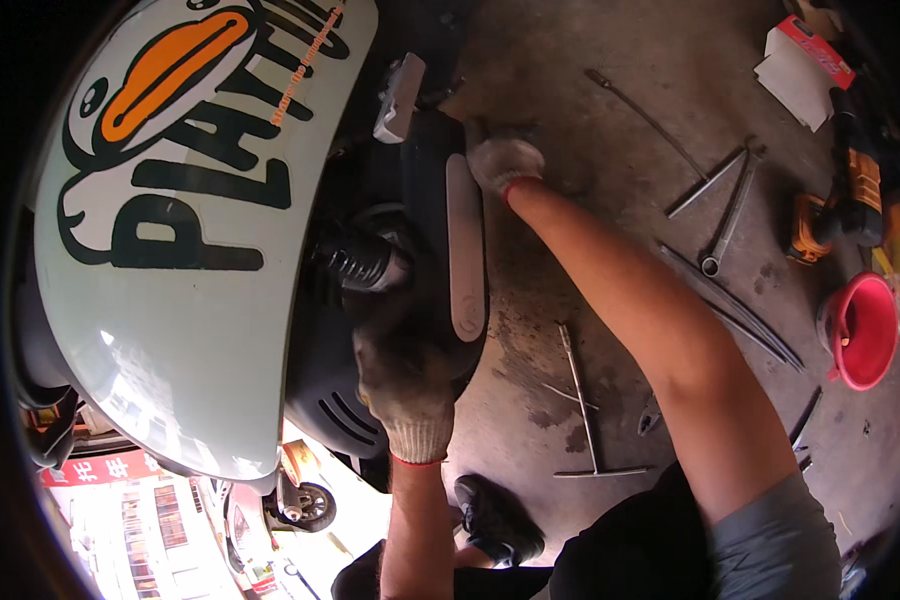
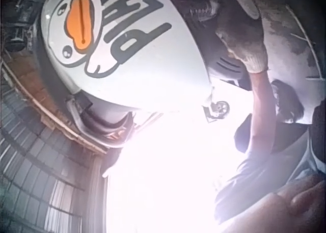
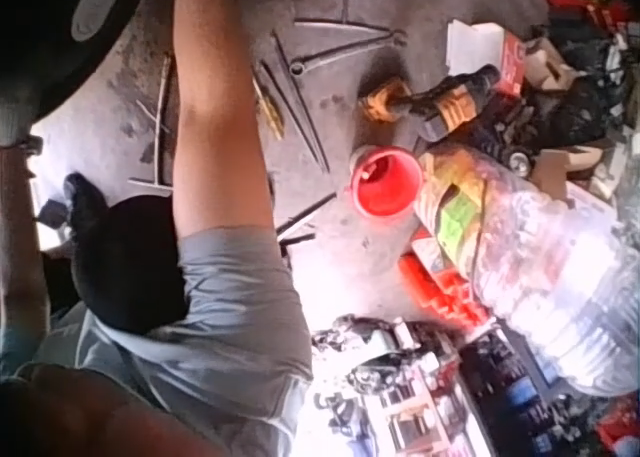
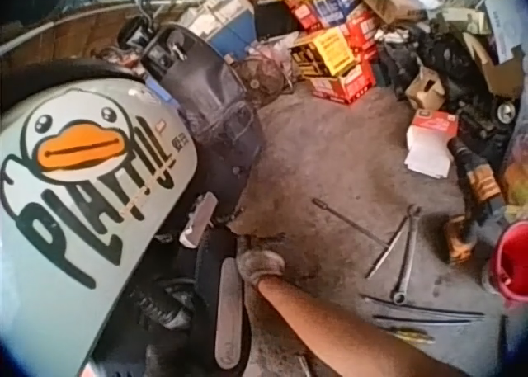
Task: Removing and re-installing a plastic engine cover on a scooter using a T-handle wrench and a screwdriver.
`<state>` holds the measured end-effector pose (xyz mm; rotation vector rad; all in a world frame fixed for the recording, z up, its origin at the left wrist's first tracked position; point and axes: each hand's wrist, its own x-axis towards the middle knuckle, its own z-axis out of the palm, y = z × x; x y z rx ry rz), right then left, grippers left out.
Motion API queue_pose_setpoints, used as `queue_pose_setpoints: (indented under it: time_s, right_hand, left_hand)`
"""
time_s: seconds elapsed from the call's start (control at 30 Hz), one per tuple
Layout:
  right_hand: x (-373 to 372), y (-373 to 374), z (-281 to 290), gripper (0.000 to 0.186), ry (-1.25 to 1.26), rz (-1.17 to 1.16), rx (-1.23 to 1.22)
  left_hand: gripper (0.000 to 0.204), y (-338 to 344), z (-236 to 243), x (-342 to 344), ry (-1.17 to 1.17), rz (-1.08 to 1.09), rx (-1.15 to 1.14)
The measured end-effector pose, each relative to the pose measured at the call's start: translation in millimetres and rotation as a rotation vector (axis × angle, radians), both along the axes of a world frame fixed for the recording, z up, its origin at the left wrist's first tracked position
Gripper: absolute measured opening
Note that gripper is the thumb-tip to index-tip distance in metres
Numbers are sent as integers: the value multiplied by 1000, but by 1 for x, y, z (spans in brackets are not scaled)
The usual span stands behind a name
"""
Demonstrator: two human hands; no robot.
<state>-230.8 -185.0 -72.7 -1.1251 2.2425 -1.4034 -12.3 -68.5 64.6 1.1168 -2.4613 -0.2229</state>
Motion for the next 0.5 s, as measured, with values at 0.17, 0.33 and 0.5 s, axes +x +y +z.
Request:
queue_pose_setpoints:
  time_s: [0.17, 0.33, 0.5]
  right_hand:
    - [35, 65, -87, 36, 184, 208, 539]
    - [55, 200, -134, 27, 266, 17, 149]
    - [66, 320, -115, 17, -778, -106, -64]
  left_hand:
    - [24, 36, -45, 4, 422, -29, -25]
    - [16, 63, -116, 31, 149, -50, 427]
    - [24, 64, -187, 68, -423, -40, 597]
